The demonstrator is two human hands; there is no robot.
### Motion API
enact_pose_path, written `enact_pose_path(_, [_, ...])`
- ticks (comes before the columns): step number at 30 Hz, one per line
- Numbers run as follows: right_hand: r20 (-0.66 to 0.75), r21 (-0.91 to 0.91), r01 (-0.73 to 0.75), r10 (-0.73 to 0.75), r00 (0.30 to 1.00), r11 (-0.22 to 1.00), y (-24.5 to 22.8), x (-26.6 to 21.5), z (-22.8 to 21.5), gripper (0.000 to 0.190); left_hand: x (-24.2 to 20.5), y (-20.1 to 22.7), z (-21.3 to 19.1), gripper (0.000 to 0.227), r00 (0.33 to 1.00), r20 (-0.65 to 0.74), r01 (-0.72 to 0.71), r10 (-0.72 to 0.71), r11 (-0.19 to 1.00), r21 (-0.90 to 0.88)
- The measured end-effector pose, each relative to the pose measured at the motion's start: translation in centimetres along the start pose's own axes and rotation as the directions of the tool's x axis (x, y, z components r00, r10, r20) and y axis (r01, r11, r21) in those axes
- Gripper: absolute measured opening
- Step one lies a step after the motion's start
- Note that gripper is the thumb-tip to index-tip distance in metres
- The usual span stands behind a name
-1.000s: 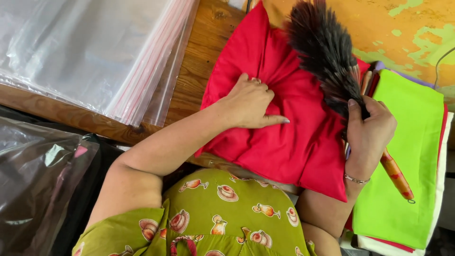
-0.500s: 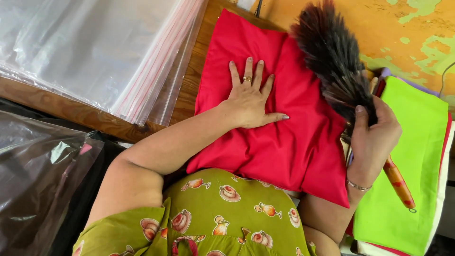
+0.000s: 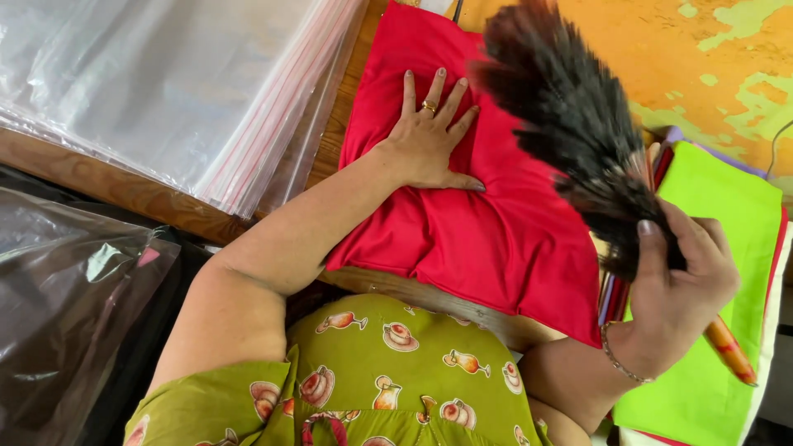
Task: The person folds a red cloth on a wooden table, smooths it with hands, and brushes it with a feather duster. The person then places the folded cloth into a clear plastic bag and seals it.
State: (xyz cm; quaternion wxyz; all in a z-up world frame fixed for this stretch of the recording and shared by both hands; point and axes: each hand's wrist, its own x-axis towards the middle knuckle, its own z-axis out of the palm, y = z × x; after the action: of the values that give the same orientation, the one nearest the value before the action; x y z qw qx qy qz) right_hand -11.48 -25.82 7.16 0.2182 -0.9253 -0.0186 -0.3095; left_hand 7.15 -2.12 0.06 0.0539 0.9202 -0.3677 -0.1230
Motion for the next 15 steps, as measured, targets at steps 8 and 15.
enact_pose_path(8, [0.035,-0.194,0.045,-0.039,0.999,0.98,-5.5,-1.6,-2.1,0.031,0.1,0.3,1.0,0.112,0.994,-0.105,0.001,-0.007,0.998,-0.06])
enact_pose_path(15, [0.349,-0.306,-0.009,0.121,0.929,0.952,-10.0,-0.8,6.3,0.043,-0.6,0.0,1.3,0.107,0.977,-0.215,-0.033,0.011,0.995,-0.099])
